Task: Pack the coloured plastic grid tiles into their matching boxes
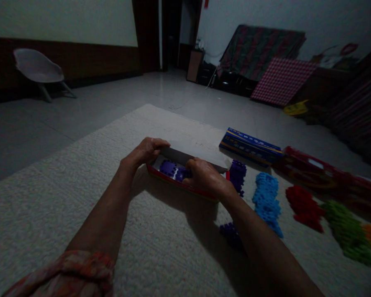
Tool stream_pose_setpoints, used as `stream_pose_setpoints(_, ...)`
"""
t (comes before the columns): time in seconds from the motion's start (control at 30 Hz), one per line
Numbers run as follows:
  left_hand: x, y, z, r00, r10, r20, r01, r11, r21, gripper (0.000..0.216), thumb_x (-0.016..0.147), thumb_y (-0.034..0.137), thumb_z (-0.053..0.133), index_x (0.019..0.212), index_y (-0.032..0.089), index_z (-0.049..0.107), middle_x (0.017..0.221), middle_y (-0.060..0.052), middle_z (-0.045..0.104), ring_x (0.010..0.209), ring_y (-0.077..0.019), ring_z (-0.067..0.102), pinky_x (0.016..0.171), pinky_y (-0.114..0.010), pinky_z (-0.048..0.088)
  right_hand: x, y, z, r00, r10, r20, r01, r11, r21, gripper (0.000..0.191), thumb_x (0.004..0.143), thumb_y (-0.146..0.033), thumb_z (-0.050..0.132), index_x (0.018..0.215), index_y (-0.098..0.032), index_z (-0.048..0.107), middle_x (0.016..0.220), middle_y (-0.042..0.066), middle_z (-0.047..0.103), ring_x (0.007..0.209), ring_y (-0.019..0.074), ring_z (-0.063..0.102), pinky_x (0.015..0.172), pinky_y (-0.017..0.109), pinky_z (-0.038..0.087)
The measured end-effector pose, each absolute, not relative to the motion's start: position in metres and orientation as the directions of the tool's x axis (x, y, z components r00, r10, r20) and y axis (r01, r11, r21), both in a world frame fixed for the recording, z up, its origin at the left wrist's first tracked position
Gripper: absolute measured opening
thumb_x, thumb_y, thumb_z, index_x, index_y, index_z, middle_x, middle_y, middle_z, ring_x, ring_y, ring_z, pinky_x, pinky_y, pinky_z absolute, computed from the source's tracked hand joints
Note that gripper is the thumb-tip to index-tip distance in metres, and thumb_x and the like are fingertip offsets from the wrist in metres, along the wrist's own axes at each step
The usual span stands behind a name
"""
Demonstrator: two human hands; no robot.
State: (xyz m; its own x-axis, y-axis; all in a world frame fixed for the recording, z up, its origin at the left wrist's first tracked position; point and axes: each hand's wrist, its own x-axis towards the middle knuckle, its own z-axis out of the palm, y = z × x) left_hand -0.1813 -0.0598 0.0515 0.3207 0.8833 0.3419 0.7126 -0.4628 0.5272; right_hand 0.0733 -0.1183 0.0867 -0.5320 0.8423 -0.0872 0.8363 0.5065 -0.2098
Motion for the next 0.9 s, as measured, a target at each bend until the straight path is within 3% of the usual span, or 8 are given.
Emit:
stream_pose_setpoints(0.27,-0.180,-0.060,0.053,0.309,0.895,0.323,0.725,-0.441,0.529,0.048,0.070,0.006,0.051,0.107,0.021,0.079,0.115,-0.005,0.078,0.108,-0.0208,0.072,0.100,-0.035,0.054,0.125,-0.135,0.105,-0.450,0.876,0.173,0.817,0.482,-0.316,0.008,0.090,-0.022,0.063,0.094,-0.017,0.068,0.091,0.007,0.068,0.079,0.0179,0.062,0.072,0.030,0.046)
stream_pose_setpoints(0.37,-0.180,-0.062,0.055,0.311,0.898,0.310,0.724,-0.436,0.535,0.046,0.073,0.010,0.051,0.108,0.021,0.078,0.116,-0.005,0.078,0.108,-0.0222,0.072,0.100,-0.037,0.054,0.170,-0.149,0.111,-0.362,0.900,0.245,0.841,0.428,-0.330,0.011,0.091,-0.021,0.059,0.086,-0.018,0.069,0.085,0.006,0.069,0.076,0.0178,0.063,0.072,0.031,0.045)
stream_pose_setpoints(0.57,-0.180,-0.064,0.058,0.305,0.909,0.285,0.745,-0.414,0.522,0.044,0.077,0.016,0.049,0.110,0.017,0.078,0.117,-0.008,0.077,0.106,-0.0211,0.072,0.099,-0.032,0.053,0.226,-0.178,0.079,-0.194,0.963,0.187,0.932,0.240,-0.270,0.013,0.088,-0.017,0.058,0.092,-0.017,0.071,0.088,0.008,0.068,0.081,0.0206,0.064,0.076,0.032,0.047)
stream_pose_setpoints(0.73,-0.180,-0.064,0.059,0.296,0.910,0.290,0.750,-0.409,0.519,0.042,0.075,0.016,0.052,0.107,0.018,0.078,0.119,-0.006,0.077,0.107,-0.0216,0.072,0.101,-0.036,0.053,0.214,-0.195,0.055,-0.111,0.983,0.149,0.966,0.142,-0.218,0.020,0.092,-0.022,0.057,0.109,-0.018,0.067,0.106,0.012,0.065,0.096,0.0240,0.062,0.083,0.035,0.047)
stream_pose_setpoints(0.9,-0.181,-0.064,0.059,0.283,0.915,0.287,0.759,-0.397,0.517,0.041,0.076,0.017,0.051,0.107,0.020,0.078,0.118,-0.004,0.077,0.106,-0.0205,0.072,0.101,-0.035,0.052,0.196,-0.198,0.053,0.022,0.989,0.149,0.979,0.008,-0.204,0.017,0.093,-0.024,0.055,0.106,-0.017,0.062,0.105,0.012,0.064,0.097,0.0245,0.060,0.086,0.034,0.046)
